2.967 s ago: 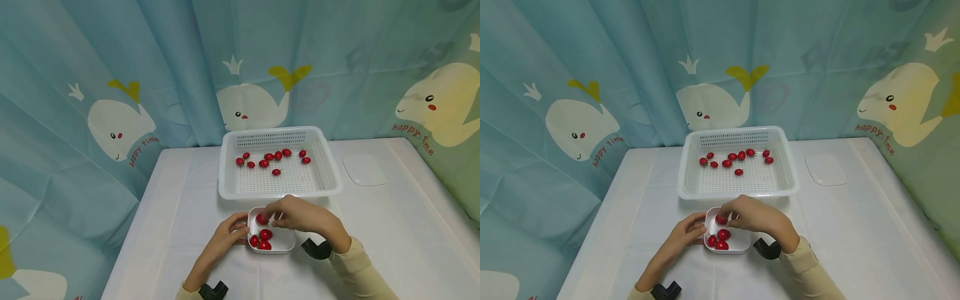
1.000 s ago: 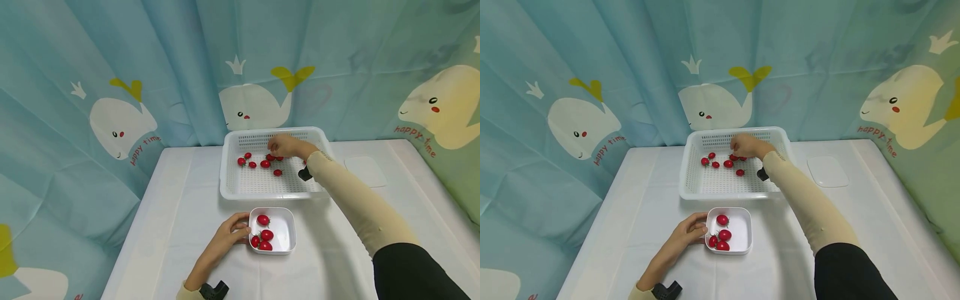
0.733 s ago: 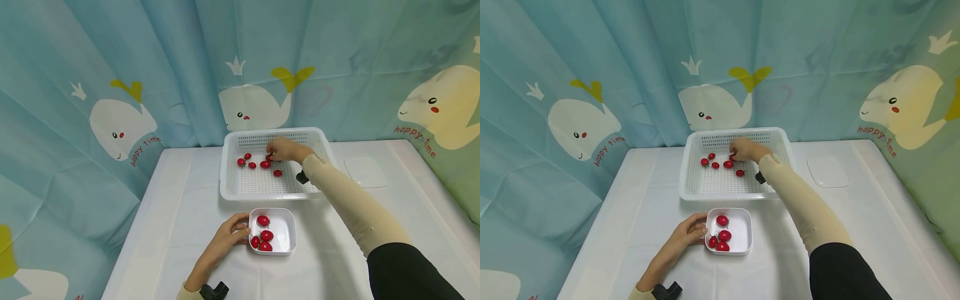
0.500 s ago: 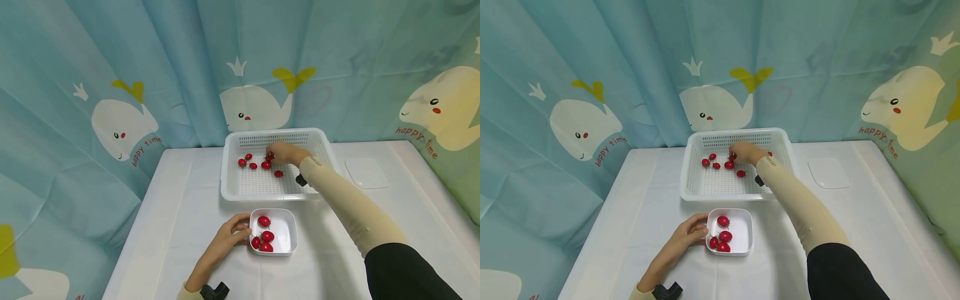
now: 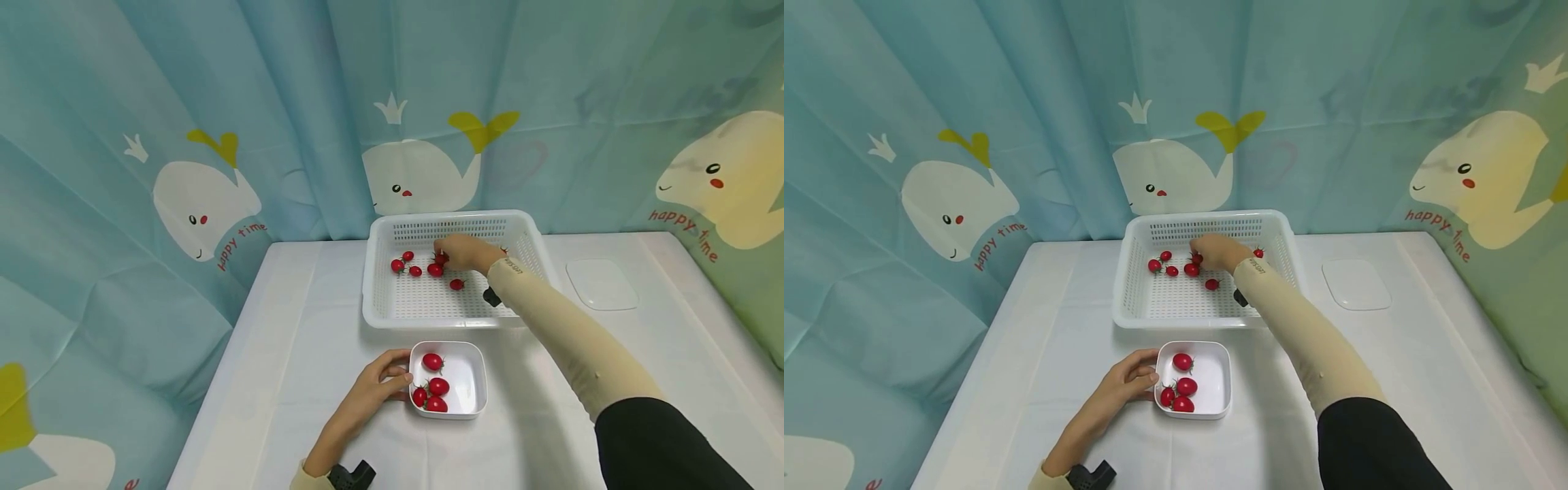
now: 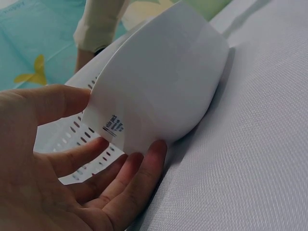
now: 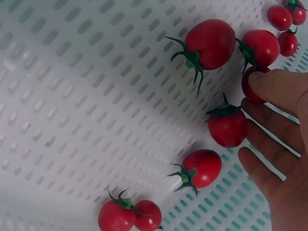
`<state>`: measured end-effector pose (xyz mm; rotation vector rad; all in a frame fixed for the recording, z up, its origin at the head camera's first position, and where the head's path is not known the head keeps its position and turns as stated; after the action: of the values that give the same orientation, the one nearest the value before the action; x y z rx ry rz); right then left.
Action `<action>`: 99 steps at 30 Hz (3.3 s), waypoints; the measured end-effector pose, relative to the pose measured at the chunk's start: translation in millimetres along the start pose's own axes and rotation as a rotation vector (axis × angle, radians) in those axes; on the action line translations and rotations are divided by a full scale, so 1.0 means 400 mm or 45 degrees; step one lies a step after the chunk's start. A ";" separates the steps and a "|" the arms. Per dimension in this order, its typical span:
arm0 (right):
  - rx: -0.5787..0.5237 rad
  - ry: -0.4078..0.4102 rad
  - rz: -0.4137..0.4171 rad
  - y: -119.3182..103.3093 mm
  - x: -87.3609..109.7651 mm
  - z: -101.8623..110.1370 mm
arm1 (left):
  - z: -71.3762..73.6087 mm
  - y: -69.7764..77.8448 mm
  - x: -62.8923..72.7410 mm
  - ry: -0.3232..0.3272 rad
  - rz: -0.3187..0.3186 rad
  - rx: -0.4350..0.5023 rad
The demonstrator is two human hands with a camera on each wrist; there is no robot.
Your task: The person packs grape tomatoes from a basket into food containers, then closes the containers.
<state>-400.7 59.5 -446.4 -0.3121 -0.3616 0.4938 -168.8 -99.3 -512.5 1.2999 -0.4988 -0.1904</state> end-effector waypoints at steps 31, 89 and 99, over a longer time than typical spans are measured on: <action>-0.311 0.207 0.321 -0.127 0.211 0.133 | 0.006 0.006 0.004 -0.002 -0.012 0.003; -0.938 0.014 0.586 -0.217 0.436 -0.142 | 0.001 0.001 -0.009 -0.017 0.005 0.000; -0.829 -0.062 0.520 -0.236 0.419 -0.194 | 0.000 0.005 -0.005 -0.018 0.011 0.000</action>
<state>-193.8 50.5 -436.8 -1.0198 -0.5051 0.7788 -170.8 -98.0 -511.1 1.2973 -0.5160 -0.1926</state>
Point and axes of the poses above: each hand's wrist, its own x-axis away from the middle knuckle, its own z-axis out of the back of the hand, y = z × x, the point moved 10 cm from there along -x, towards the middle knuckle, and after that the axes turned 7 degrees about -x, right-handed, at the moved point
